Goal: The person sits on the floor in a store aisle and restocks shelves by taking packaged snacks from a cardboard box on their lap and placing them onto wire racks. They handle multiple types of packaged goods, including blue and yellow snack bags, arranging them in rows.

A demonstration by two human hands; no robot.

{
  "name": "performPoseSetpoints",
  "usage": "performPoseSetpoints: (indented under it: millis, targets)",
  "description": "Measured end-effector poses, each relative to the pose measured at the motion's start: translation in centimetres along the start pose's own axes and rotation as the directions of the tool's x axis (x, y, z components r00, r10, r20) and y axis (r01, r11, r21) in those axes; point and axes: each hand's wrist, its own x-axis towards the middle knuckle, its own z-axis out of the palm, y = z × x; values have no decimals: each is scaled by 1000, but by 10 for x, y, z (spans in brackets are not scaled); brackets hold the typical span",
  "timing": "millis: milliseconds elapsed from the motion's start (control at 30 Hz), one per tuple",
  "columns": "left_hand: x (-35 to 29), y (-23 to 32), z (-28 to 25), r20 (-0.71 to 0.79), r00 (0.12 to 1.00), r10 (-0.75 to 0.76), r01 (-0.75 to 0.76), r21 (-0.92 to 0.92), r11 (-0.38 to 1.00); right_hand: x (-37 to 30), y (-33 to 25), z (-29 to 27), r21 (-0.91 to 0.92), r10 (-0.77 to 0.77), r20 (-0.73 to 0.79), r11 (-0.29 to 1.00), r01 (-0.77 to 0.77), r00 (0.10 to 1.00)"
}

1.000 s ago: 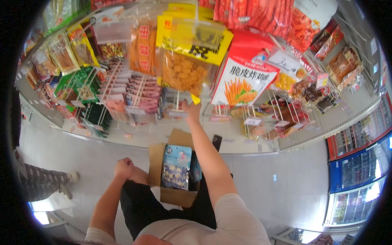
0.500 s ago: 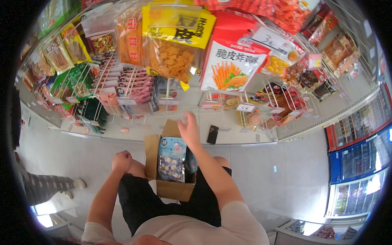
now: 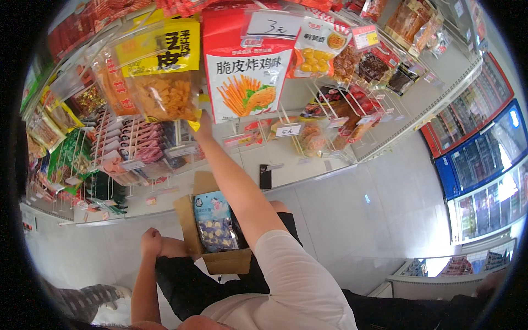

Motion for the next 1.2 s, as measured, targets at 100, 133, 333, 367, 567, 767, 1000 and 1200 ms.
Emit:
performPoseSetpoints:
  millis: [100, 133, 333, 367, 567, 767, 1000, 1200]
  targets:
    - [-9, -27, 1, -7, 999, -43, 43, -19, 999, -74, -91, 3, -171, -14, 131, 985, 36, 991]
    - [-4, -17, 0, 0, 1000, -20, 20, -11, 1000, -86, -96, -19, -209, 11, 146, 978, 20, 989]
    - [-4, 10, -6, -6, 1000, 3, -3, 63, 998, -154, -182, -79, 53, 200, 279, 973, -223, 939]
    - [-4, 9, -7, -9, 1000, 16, -15, 69, 998, -159, -195, -80, 216, 210, 290, 936, -277, 934]
    - [-6, 3, -2, -14, 1000, 21, -20, 56, 998, -162, -214, -118, 358, 479, 454, 674, -646, 751]
    - [-7, 6, 7, -59, 997, 51, -48, 45, 998, -171, -153, -225, 420, 555, 195, 698, -580, 809]
    - [-6, 24, 2, -31, 999, 33, -31, 66, 997, -116, -156, -295, 195, 391, -305, 918, -345, 868]
    - [-5, 34, -2, -7, 1000, -18, 19, 119, 993, -86, -148, -320, 115, 249, -309, 968, -223, 918]
